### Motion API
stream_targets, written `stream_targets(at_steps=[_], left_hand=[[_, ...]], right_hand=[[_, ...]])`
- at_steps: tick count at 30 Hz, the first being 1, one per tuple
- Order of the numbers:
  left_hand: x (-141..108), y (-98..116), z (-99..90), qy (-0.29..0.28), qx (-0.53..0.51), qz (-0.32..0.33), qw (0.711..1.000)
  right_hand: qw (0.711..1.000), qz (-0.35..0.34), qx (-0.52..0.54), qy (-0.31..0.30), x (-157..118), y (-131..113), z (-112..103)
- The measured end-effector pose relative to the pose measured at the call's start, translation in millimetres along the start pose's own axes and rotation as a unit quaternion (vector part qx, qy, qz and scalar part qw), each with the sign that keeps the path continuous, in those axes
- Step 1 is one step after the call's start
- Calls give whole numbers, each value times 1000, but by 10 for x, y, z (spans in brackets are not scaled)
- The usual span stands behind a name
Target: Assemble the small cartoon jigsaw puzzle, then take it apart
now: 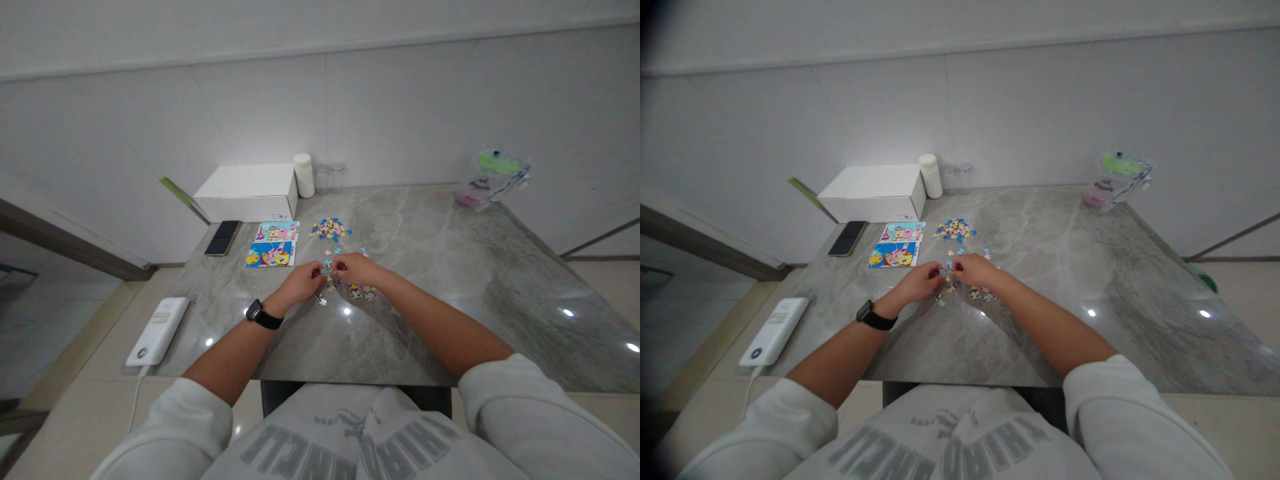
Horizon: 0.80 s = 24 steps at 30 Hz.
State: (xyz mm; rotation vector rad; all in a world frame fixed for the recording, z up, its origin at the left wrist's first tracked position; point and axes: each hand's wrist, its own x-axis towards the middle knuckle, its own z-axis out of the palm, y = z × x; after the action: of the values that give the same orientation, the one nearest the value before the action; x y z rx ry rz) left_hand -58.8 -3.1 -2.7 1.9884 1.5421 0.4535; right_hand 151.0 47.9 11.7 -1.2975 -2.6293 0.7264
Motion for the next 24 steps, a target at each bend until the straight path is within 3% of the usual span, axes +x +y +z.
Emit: stream_targets(at_steps=[7,15,20,24], left_hand=[[142,58,-16,10,43,13,999],[159,7,-5,23,72,-20,997],[121,-28,-64,32,112,-29,993],[52,79,-74,38,125,6,991]], right_hand=[[998,39,39,0,43,47,52],[995,86,-44,5,20,20,-11],[983,132,-115,47,10,32,-30],[987,96,-122,30,3,46,-21]])
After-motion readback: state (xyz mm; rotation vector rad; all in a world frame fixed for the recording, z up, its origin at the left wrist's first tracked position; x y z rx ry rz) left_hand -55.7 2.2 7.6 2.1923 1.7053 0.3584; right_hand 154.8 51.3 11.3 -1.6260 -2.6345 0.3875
